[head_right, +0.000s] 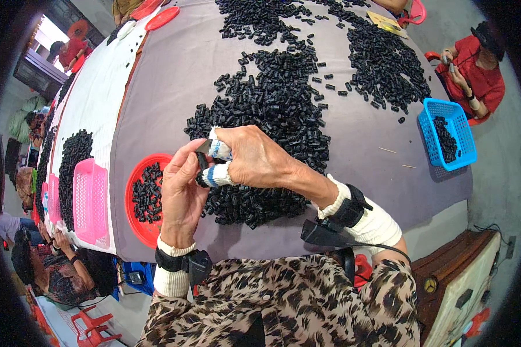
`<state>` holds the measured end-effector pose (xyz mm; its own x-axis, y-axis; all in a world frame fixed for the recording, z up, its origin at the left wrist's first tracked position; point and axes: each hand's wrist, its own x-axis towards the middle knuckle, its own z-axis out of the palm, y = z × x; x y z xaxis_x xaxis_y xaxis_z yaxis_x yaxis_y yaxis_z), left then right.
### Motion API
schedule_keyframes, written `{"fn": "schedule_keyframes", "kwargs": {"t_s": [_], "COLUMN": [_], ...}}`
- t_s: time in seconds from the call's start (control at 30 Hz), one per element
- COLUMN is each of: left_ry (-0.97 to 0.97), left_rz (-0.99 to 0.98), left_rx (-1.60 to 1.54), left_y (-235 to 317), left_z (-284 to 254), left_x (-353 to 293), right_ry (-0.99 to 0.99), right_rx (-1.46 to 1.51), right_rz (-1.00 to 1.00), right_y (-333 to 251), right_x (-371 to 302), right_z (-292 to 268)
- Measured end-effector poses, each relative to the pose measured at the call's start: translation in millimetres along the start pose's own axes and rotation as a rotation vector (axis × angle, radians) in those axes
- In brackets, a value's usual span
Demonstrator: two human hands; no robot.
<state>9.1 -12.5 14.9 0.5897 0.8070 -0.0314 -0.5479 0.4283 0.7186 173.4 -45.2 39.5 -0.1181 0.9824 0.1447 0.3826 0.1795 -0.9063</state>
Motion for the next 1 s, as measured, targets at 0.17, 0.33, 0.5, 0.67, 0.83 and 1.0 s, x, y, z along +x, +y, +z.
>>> {"fn": "schedule_keyframes", "kwargs": {"t_s": [0.17, 0.33, 0.5, 0.67, 0.83, 1.0], "left_ry": [0.016, 0.050, 0.059, 0.064, 0.071, 0.022], "left_rz": [0.024, 0.013, -0.010, -0.014, -0.008, 0.006], "left_rx": [0.062, 0.104, 0.109, 0.085, 0.072, -0.028], "left_y": [0.5, 1.0, 3.2, 3.3, 1.2, 3.1], "left_z": [-2.5, -5.6, -4.3, -4.1, -5.1, -2.2], "left_x": [5.2, 4.6, 3.0, 3.6, 5.5, 6.7], "right_ry": [-0.049, -0.085, -0.095, -0.109, -0.115, 0.019], "right_rx": [-0.074, -0.129, -0.099, -0.097, -0.094, -0.061], "right_rz": [-0.033, -0.098, -0.070, -0.076, -0.111, -0.088], "right_y": [0.4, 4.6, -1.6, 1.0, 3.3, -1.9], "right_x": [6.6, 8.4, 8.2, 8.8, 8.9, 6.6], "right_z": [-3.5, -3.5, -3.0, -2.4, -2.8, 1.1]}}
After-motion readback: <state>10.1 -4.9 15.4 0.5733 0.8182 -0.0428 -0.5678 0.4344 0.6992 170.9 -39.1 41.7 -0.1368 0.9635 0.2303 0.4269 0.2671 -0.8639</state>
